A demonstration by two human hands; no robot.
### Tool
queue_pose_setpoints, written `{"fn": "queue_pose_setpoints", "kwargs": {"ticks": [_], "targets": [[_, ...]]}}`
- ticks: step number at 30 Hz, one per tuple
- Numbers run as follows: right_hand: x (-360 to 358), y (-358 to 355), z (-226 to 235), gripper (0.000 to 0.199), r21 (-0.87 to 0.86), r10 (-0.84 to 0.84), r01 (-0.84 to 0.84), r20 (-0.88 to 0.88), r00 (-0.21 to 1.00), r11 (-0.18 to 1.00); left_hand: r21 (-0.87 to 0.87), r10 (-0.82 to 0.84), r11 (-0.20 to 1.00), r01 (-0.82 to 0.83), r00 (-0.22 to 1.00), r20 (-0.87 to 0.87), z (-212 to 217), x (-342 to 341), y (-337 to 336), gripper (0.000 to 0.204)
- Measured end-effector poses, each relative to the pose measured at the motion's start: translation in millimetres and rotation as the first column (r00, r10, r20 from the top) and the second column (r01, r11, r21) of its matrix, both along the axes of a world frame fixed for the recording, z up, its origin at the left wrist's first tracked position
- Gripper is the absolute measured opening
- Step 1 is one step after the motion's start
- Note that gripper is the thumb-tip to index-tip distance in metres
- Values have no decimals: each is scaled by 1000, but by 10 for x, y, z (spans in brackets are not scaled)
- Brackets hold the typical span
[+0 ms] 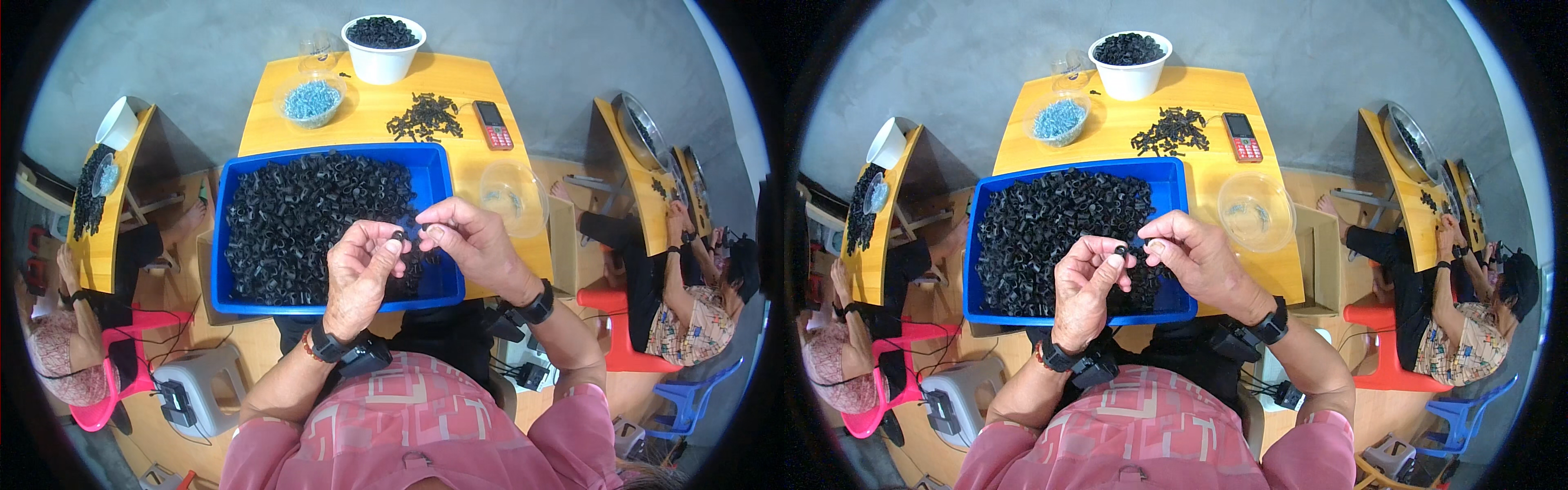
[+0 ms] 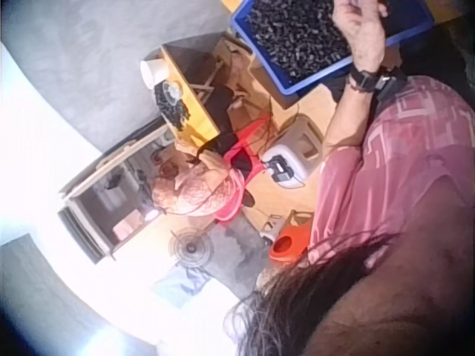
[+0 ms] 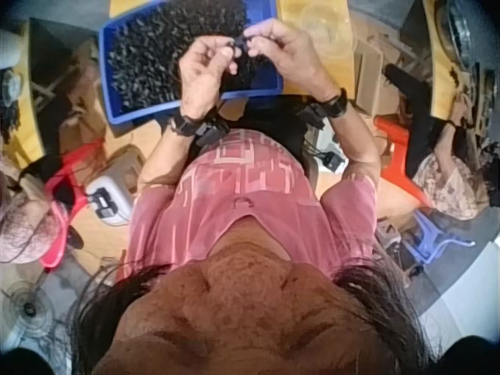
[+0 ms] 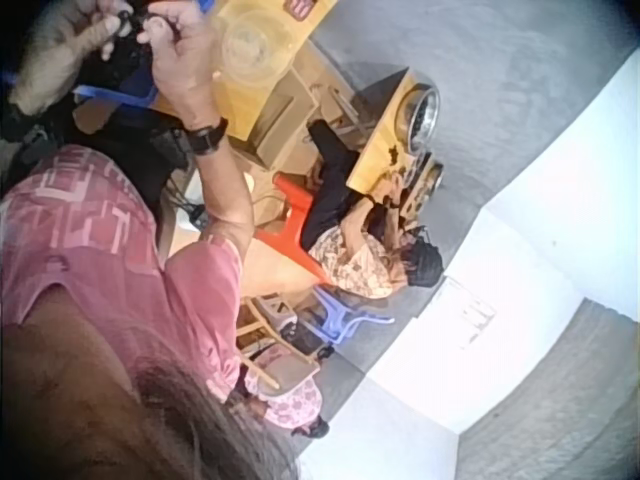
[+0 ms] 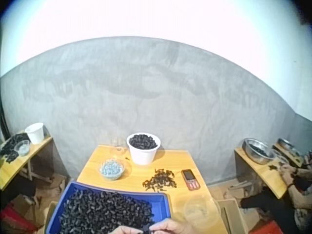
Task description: Manually sorting and inspecting small black plastic or rubber components.
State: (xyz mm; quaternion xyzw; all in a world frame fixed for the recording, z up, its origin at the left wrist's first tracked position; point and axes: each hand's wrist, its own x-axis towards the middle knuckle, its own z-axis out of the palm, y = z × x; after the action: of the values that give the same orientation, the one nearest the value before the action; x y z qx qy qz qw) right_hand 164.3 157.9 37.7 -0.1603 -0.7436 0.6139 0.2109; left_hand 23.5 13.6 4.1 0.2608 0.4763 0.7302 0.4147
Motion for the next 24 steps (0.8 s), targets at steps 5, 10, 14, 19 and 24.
{"fn": "queue_pose_setpoints", "kwargs": {"ticks": [5,10,14,19,24], "targets": [[-74,-19,-45,14,-76,-53,49,-54,997,996,-1,-11,1000,11,1000,11,2,-1,7,15],[-146,10,-60,14,88,-19,34,-161,987,996,-5,-38,999,38,999,16,-9,-3,1,13],[-210,-104,-115,15,-147,-32,10,-148,989,989,13,-53,999,53,998,22,-20,-13,-2,14],[-183,-127,-145,15,-15,-102,101,-124,987,995,20,-28,999,28,999,32,-33,-3,9,13],[-212,-177,-158,15,-130,-117,91,-209,971,987,11,-33,999,32,999,25,-19,-5,5,14]]}}
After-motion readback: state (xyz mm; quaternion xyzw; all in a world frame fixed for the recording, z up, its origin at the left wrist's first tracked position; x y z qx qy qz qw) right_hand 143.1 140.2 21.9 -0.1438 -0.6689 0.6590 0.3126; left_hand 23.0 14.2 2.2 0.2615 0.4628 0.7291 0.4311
